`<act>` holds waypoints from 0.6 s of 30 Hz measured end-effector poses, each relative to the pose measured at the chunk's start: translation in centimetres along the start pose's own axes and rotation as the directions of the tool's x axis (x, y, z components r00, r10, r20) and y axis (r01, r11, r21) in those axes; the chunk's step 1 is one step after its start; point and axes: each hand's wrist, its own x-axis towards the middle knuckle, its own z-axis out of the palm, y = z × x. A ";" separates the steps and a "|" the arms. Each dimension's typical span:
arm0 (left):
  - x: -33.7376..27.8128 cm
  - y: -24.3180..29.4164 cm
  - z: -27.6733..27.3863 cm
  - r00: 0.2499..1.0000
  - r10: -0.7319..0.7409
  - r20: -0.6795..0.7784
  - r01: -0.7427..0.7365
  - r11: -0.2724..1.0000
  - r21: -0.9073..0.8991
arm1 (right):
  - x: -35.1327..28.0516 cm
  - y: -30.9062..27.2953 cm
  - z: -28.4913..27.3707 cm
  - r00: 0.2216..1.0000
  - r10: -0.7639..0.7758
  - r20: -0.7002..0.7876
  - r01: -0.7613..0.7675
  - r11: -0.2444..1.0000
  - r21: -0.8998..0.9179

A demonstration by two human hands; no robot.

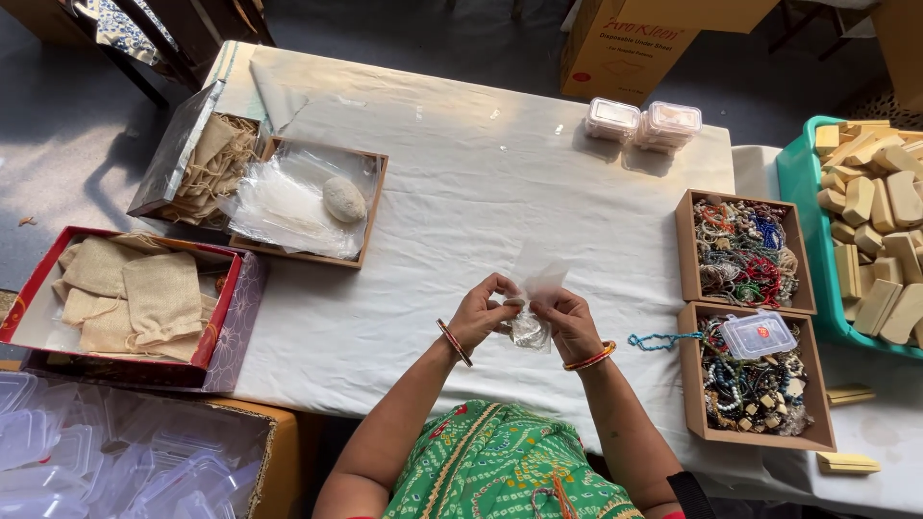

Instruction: The person sits at a table and organizes jewelry items. They pick up a small plastic bag, place it into a beige cloth pouch, and tie the pouch closed. They then place the pouch into a small plastic container. The person repeats this process with a beaded necklace, placing it into a plastic bag, then a cloth pouch, and finally into a plastic container.

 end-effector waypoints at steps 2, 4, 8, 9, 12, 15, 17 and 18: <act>0.0 -0.1 -0.1 1.000 0.004 0.005 -0.004 1.000 0.001 | 0.0 -0.1 0.1 1.000 0.022 -0.016 -0.022 1.000 -0.018; 0.0 -0.3 -0.1 1.000 0.007 0.012 -0.007 1.000 0.002 | 0.1 0.2 -0.4 0.999 0.042 -0.033 -0.043 0.998 -0.035; 0.3 -0.8 -0.4 0.998 0.062 0.024 -0.063 0.996 0.064 | 0.6 1.1 -1.2 0.992 0.079 -0.094 -0.082 0.996 -0.029; 0.4 -1.1 -0.5 0.997 0.080 0.012 -0.080 0.994 0.077 | 0.7 1.2 -1.1 0.992 0.082 -0.093 -0.084 0.996 -0.018; 0.8 -2.2 0.0 0.997 0.082 -0.001 -0.082 0.995 -0.050 | 1.5 1.7 -1.0 0.965 0.187 -0.183 -0.181 0.982 0.050; 1.2 -2.1 0.0 0.991 0.093 -0.096 -0.103 0.988 -0.112 | 1.6 3.7 -3.5 0.989 -0.057 0.136 0.054 0.998 0.024; 1.3 -2.0 -0.5 0.990 0.069 -0.123 -0.088 0.983 -0.159 | 0.3 0.3 -0.2 0.982 -0.080 0.170 0.114 0.973 -0.200; 1.3 -1.9 -0.7 0.988 0.043 -0.148 -0.073 0.976 -0.206 | -0.4 -1.5 1.4 0.974 -0.095 0.207 0.175 0.895 -0.411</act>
